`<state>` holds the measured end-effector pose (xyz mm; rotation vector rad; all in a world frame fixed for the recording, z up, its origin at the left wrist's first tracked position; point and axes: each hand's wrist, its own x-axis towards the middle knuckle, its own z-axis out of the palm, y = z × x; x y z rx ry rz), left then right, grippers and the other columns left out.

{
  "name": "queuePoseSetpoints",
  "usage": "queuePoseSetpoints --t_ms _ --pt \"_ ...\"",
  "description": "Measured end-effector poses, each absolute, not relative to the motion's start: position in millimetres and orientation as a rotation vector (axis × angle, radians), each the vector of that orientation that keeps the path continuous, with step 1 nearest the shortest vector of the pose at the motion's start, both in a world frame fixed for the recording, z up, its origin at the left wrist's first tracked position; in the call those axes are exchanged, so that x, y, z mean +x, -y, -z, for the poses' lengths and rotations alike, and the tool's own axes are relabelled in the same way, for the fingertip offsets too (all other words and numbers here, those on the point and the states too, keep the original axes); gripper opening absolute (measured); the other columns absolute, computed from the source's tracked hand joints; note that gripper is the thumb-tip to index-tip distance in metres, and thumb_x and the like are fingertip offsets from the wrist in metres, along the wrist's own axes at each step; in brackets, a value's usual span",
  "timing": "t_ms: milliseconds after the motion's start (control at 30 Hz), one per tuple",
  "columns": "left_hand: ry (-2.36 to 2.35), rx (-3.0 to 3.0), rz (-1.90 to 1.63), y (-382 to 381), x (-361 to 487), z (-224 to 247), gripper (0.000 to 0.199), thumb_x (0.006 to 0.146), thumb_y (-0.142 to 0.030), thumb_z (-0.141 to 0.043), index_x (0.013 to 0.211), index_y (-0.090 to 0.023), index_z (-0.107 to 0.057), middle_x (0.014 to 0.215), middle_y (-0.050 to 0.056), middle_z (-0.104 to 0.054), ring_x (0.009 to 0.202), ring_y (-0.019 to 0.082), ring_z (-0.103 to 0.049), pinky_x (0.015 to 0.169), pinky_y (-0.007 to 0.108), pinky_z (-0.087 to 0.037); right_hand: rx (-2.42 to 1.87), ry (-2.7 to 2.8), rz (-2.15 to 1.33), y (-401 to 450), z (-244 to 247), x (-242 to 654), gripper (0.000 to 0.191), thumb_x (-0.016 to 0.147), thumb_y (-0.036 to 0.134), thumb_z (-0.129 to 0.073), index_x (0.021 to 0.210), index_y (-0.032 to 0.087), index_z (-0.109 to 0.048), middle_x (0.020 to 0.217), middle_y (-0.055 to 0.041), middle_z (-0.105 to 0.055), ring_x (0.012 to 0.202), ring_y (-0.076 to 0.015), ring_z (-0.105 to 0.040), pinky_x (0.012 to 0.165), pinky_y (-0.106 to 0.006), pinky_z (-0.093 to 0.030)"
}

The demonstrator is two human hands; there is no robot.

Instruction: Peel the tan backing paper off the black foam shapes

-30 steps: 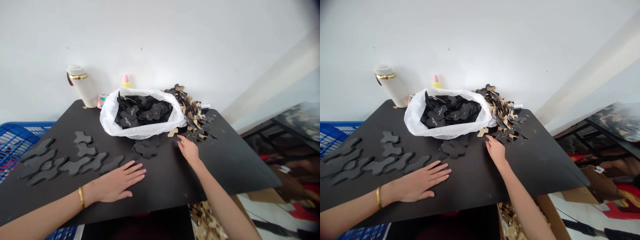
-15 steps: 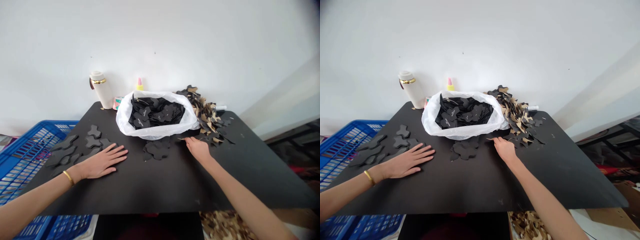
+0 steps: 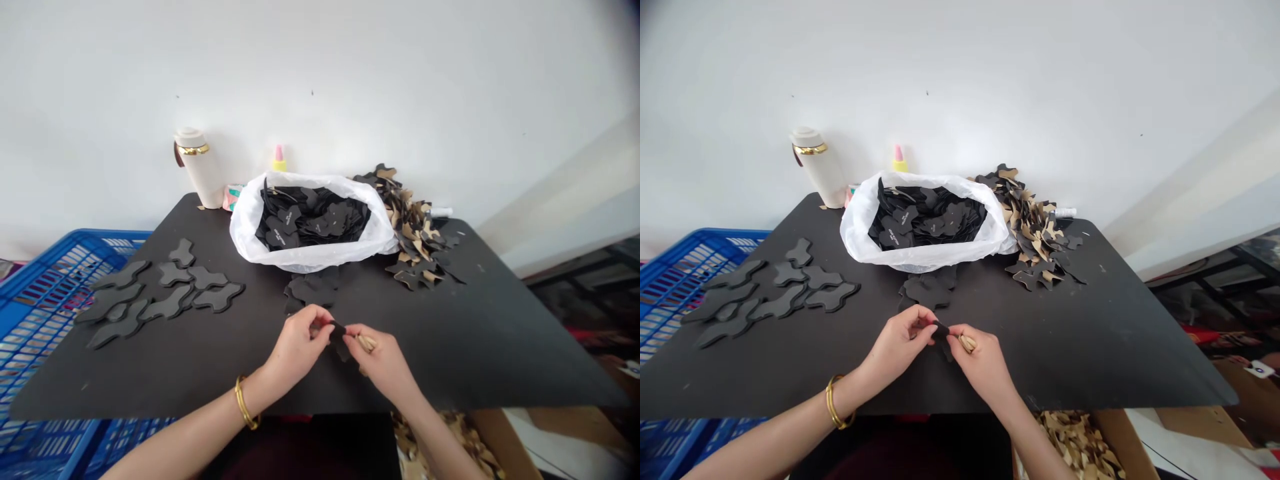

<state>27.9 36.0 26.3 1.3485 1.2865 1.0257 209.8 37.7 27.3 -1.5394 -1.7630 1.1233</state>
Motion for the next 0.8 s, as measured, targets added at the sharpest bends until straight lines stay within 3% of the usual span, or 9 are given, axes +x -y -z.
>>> queuePoseSetpoints --t_ms 100,200,267,433,633,800 --pt "-1.309 1.416 -1.045 -33 19 -23 0.004 0.085 -0.018 -0.058 0.086 -0.018 -0.062 0.082 0.002 -0.067 0.075 0.016 -0.068 0.072 0.027 -0.057 -1.497 1.852 -0.959 -41 -37 211 0.028 0.089 0.036 -0.057 0.109 0.021 -0.071 0.074 -0.001 -0.069 0.058 -0.0139 -0.059 0.058 -0.024 -0.045" --pt "-1.325 1.489 -1.051 -29 15 -23 0.005 0.085 -0.015 -0.058 0.086 -0.018 -0.062 0.084 0.002 -0.068 0.076 0.016 -0.068 0.072 0.026 -0.056 -1.402 1.954 -0.902 -46 -43 208 0.018 0.089 0.032 -0.057 0.094 0.023 -0.072 0.082 -0.0015 -0.073 0.07 -0.015 -0.064 0.067 -0.024 -0.046" --pt "-1.333 1.54 -1.065 -27 15 -24 0.007 0.085 -0.013 -0.057 0.086 -0.018 -0.062 0.085 0.002 -0.068 0.077 0.015 -0.068 0.072 0.025 -0.056 -1.367 2.025 -0.9 -48 -46 203 0.017 0.089 0.03 -0.057 0.085 0.023 -0.071 0.077 0.0 -0.072 0.067 -0.0142 -0.063 0.065 -0.024 -0.044" --pt "-1.326 1.665 -1.102 -26 14 -23 0.01 0.086 -0.011 -0.057 0.088 -0.019 -0.063 0.086 0.001 -0.067 0.079 0.014 -0.068 0.074 0.026 -0.056 -1.349 2.067 -0.961 -50 -49 198 0.016 0.089 0.028 -0.056 0.084 0.022 -0.069 0.075 0.0006 -0.069 0.066 -0.0136 -0.06 0.064 -0.024 -0.041" --pt "-1.136 1.731 -1.138 -20 8 -13 0.021 0.089 -0.012 -0.057 0.108 -0.021 -0.057 0.098 0.002 -0.067 0.086 0.014 -0.069 0.083 0.028 -0.058 -1.41 1.71 -1.644 -51 -41 206 0.011 0.082 0.03 -0.059 0.078 0.02 -0.063 0.06 0.0062 -0.05 0.049 -0.0076 -0.041 0.047 -0.019 -0.033" --pt "-0.942 1.936 -1.139 -20 3 -12 0.024 0.091 -0.007 -0.054 0.109 -0.023 -0.059 0.104 0.004 -0.064 0.097 0.015 -0.065 0.087 0.029 -0.057 -1.413 1.621 -1.758 -44 -32 206 0.01 0.082 0.03 -0.057 0.077 0.021 -0.058 0.058 0.0077 -0.042 0.045 -0.0064 -0.038 0.042 -0.018 -0.029"
